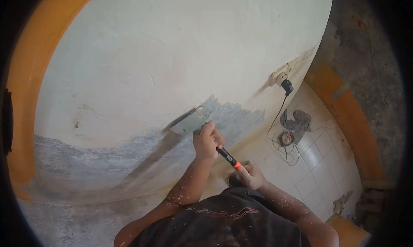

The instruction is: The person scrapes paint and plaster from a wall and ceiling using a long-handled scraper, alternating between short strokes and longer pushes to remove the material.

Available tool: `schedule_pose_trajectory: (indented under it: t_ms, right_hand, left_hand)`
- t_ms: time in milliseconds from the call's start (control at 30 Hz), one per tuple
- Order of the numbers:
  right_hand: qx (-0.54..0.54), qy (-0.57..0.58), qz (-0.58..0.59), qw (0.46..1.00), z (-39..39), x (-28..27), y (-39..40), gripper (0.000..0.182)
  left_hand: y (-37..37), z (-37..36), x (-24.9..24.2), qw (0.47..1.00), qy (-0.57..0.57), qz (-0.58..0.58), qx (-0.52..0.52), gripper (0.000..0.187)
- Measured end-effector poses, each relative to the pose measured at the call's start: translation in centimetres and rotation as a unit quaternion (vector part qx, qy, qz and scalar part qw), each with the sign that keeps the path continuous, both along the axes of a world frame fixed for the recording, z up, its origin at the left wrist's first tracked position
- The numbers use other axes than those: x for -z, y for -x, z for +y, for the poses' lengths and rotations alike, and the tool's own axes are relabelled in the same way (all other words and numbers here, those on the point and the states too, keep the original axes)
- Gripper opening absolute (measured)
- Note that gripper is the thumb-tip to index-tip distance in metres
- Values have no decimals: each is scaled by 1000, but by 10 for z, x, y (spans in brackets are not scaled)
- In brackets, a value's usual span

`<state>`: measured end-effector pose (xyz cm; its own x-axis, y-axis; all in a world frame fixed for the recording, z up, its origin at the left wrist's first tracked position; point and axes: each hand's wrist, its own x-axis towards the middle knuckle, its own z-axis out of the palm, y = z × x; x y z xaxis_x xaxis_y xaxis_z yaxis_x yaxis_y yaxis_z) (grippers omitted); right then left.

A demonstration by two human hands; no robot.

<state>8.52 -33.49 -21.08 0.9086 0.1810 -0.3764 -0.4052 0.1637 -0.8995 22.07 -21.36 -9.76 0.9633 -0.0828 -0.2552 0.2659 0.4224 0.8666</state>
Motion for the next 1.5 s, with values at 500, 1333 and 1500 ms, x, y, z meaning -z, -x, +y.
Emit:
schedule_pose_trajectory:
  t_ms: [500,1333,1500]
  right_hand:
    - [-14,-6,-14,1000,-5,9,-3,47]
    - [-2,17,1,1000,-8,11,12,52]
    - [9,-45,12,999,-14,-2,-4,54]
  left_hand:
    - [-2,-3,20,1000,7,15,5,28]
    - [4,-7,25,998,-7,55,-3,32]
    - [-11,-17,-2,998,31,-3,57,34]
